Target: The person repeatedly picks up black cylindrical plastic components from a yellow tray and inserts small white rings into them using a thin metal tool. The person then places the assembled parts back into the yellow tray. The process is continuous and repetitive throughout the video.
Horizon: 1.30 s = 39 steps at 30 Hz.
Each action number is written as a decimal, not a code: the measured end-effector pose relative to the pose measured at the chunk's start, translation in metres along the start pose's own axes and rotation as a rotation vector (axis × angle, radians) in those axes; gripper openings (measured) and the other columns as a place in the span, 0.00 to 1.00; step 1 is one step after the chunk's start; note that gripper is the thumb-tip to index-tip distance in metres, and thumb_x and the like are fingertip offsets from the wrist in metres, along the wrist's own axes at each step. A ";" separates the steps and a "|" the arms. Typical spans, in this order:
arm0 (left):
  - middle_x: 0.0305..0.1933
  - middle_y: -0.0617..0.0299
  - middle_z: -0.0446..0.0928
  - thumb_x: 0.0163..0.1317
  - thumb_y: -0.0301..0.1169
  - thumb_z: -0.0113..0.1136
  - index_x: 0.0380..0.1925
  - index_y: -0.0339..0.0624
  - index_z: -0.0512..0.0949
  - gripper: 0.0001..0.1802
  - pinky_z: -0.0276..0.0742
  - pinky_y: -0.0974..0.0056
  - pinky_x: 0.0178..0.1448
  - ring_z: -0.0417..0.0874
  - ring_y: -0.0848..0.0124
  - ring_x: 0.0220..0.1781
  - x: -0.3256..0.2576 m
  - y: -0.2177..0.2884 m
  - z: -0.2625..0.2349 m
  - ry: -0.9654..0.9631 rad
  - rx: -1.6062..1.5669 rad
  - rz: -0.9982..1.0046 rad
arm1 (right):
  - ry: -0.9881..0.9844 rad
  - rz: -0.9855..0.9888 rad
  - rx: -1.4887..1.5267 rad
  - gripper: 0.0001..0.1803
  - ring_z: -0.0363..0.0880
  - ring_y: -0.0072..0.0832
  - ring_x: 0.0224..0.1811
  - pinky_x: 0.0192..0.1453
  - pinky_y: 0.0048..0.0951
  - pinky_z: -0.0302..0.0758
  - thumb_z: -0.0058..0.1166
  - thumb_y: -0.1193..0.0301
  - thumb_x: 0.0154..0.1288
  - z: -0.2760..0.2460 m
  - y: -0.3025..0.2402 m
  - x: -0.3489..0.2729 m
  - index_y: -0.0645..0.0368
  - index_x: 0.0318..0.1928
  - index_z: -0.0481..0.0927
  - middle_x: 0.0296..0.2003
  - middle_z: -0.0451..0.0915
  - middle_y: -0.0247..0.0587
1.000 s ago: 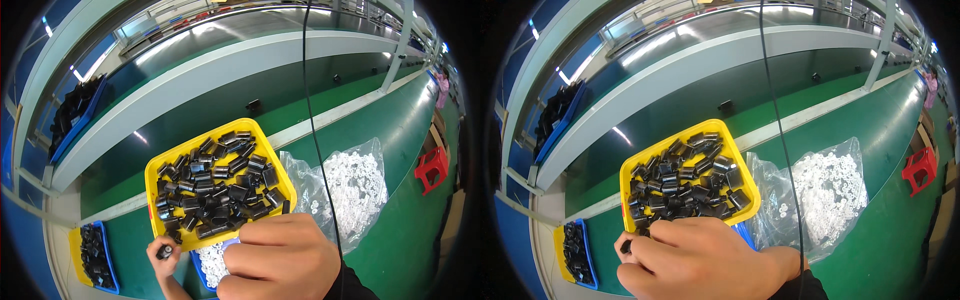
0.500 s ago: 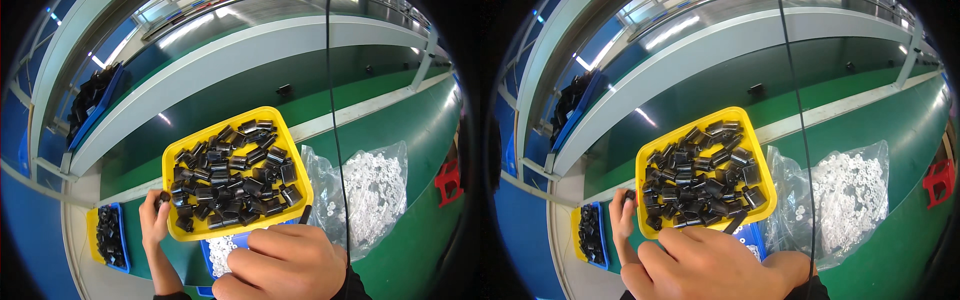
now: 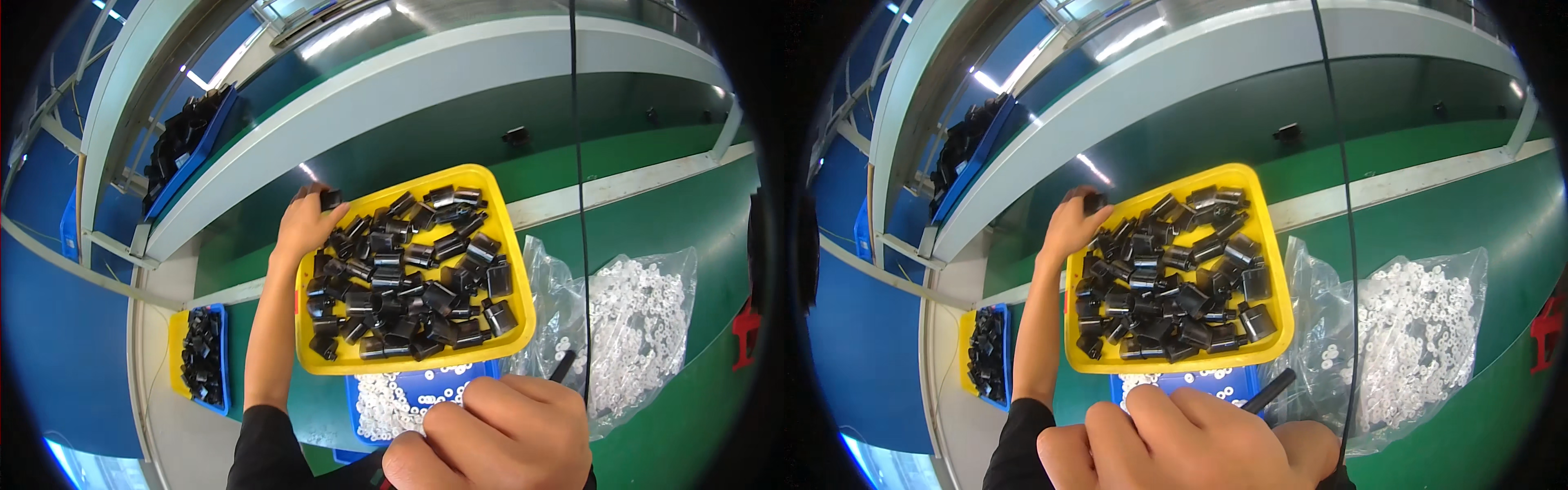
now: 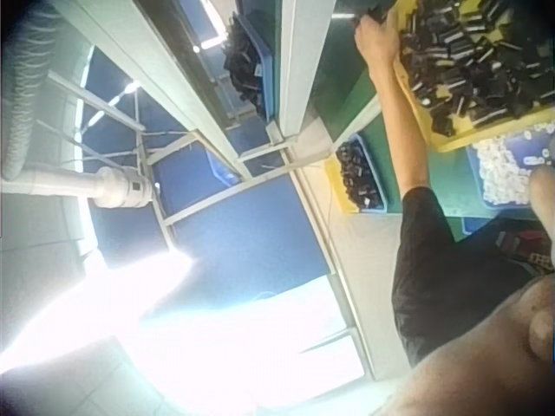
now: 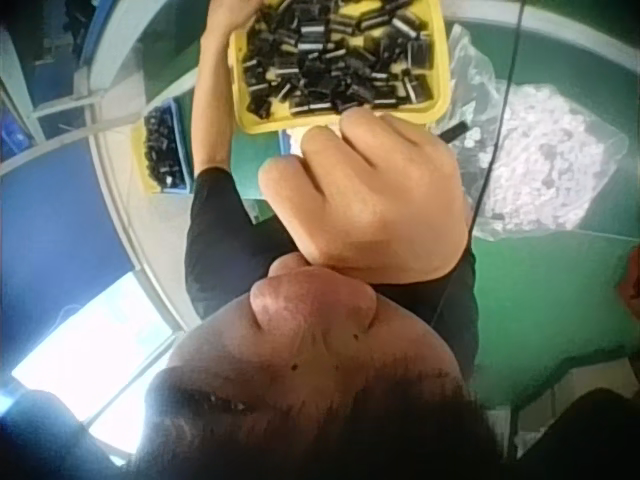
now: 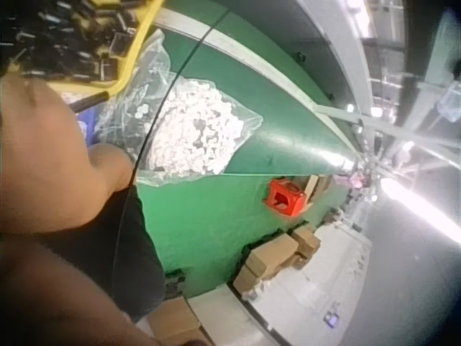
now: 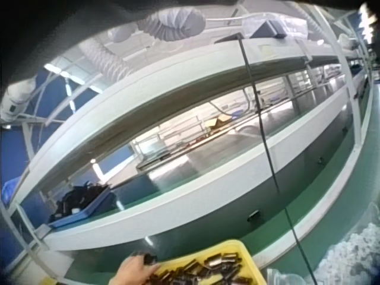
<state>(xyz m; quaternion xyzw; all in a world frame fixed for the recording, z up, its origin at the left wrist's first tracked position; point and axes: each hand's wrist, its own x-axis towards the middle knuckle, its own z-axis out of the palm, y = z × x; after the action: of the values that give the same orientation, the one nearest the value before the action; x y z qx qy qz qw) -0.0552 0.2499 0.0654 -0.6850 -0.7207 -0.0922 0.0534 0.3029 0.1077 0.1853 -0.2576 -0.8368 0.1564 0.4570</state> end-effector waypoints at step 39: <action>0.45 0.53 0.75 0.51 0.27 0.69 0.41 0.39 0.82 0.15 0.74 0.56 0.55 0.77 0.54 0.49 -0.195 0.018 0.009 0.144 -0.334 -0.029 | -0.290 -0.051 -0.063 0.07 0.65 0.26 0.15 0.19 0.25 0.57 0.46 0.82 0.35 0.049 0.009 0.003 0.63 0.22 0.72 0.13 0.67 0.37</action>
<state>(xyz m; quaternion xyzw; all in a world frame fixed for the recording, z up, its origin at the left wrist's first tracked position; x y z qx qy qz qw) -0.0258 0.0619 0.0177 -0.6656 -0.6995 -0.2601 -0.0110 0.2633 0.1155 0.1567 -0.2251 -0.9049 0.1540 0.3268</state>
